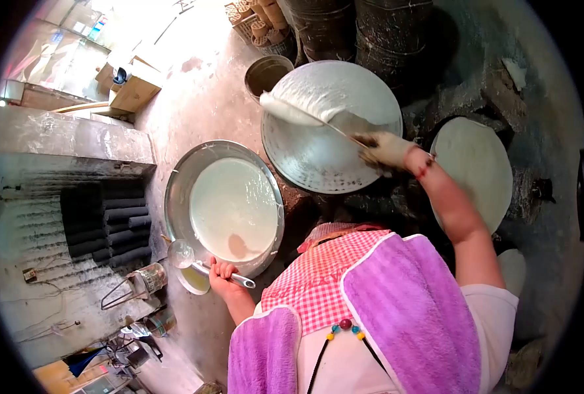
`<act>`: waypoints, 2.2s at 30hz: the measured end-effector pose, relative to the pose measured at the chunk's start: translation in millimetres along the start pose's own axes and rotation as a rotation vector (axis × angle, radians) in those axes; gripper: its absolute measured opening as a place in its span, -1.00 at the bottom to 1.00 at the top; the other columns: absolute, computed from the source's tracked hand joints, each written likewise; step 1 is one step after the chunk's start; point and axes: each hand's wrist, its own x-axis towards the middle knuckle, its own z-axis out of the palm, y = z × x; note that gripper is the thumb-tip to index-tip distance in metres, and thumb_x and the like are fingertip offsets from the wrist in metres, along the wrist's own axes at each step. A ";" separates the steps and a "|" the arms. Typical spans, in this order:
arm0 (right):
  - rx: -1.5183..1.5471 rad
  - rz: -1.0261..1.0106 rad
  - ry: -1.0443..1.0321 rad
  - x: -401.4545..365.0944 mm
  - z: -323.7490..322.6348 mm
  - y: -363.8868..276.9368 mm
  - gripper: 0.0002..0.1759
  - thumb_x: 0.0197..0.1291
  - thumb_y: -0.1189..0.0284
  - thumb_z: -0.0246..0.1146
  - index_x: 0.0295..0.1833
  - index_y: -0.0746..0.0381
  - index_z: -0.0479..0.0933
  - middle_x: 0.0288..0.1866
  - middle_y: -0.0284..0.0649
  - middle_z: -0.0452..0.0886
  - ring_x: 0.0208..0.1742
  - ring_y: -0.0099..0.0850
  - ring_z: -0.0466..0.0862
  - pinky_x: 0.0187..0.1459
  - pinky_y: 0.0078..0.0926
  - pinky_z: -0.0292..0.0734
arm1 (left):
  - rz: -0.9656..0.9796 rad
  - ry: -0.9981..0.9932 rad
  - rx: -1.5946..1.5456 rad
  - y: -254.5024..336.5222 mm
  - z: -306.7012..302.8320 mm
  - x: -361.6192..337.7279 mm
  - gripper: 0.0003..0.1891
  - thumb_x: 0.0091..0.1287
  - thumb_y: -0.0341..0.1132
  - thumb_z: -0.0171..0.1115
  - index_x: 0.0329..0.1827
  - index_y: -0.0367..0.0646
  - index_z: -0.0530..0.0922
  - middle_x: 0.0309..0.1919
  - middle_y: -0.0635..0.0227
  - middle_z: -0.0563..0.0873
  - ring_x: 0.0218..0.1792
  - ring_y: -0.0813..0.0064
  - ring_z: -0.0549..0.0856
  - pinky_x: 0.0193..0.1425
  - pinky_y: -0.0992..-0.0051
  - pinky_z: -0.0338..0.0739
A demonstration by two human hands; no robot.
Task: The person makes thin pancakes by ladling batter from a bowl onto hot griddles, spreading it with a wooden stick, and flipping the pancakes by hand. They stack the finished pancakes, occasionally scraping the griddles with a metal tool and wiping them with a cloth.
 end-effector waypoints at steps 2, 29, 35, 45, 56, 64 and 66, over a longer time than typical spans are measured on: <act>-0.046 -0.088 0.094 -13.5 -16.9 33.4 -0.45 0.14 0.43 0.24 0.31 0.02 0.45 -0.27 -0.26 0.69 -0.37 -0.54 0.60 -0.25 -0.42 0.57 | 0.028 0.003 0.013 -3.4 7.1 -1.8 -0.76 0.44 -0.40 -0.15 0.08 -0.25 0.40 -0.62 0.53 0.27 -0.72 0.70 0.21 -0.73 0.68 0.16; 0.511 -0.141 0.308 -50.2 -23.5 78.8 -0.63 0.14 0.51 0.32 0.11 0.25 0.58 -0.07 -0.23 0.68 -0.19 -0.59 0.65 -0.15 -0.57 0.58 | 0.444 -0.637 1.688 -70.0 97.0 -9.7 -0.46 0.33 -0.52 0.10 0.41 -0.05 0.35 -0.27 0.40 0.54 -0.43 0.69 0.46 -0.36 0.63 0.41; 0.202 -0.090 0.269 -5.0 17.5 40.5 -0.60 0.09 0.55 0.31 0.10 0.16 0.60 -0.15 -0.33 0.69 -0.24 -0.58 0.65 -0.24 -0.60 0.57 | 0.747 -0.785 1.889 -107.0 90.0 -13.9 -0.47 0.26 -0.55 0.15 0.34 -0.12 0.41 -0.25 0.19 0.58 -0.28 0.31 0.55 -0.10 0.44 0.46; 0.306 0.038 0.521 -144.6 145.2 158.5 -0.36 -0.17 0.59 0.48 0.16 0.23 0.55 0.02 -0.33 0.65 0.09 -0.48 0.57 0.19 -0.52 0.43 | 0.428 -1.121 1.854 -91.9 56.9 -70.5 -0.42 0.19 -0.61 0.20 0.33 -0.14 0.42 -0.37 0.24 0.50 -0.38 0.37 0.51 -0.22 0.45 0.46; 0.808 -0.032 0.714 -10.9 234.5 35.4 -0.71 0.20 0.35 0.31 -0.04 0.28 0.54 -0.29 -0.30 0.63 -0.27 -0.47 0.67 -0.26 -0.57 0.58 | -0.153 -1.136 1.049 -53.6 82.9 -48.9 -0.56 0.48 -0.38 -0.08 0.39 -0.34 0.25 -0.57 0.50 0.40 -0.69 0.76 0.27 -0.65 0.71 0.12; 1.115 0.133 0.515 43.6 306.6 -45.5 -0.68 0.29 0.21 0.24 0.05 0.14 0.49 -0.54 -0.38 0.53 -0.73 -0.59 0.38 -0.72 -0.61 0.23 | -0.001 -0.410 1.001 50.8 18.2 8.4 -0.66 0.54 -0.26 -0.16 0.28 -0.18 0.33 -0.61 0.57 0.22 -0.71 0.78 0.14 -0.71 0.71 0.05; 1.200 0.165 0.563 6.1 314.3 -27.0 -0.72 0.24 0.20 0.29 -0.07 0.13 0.50 -0.59 -0.39 0.48 -0.78 -0.61 0.34 -0.76 -0.63 0.18 | 0.025 -0.372 0.978 71.2 -3.4 18.2 -0.68 0.54 -0.26 -0.16 0.26 -0.17 0.33 -0.60 0.56 0.21 -0.71 0.77 0.13 -0.72 0.70 0.06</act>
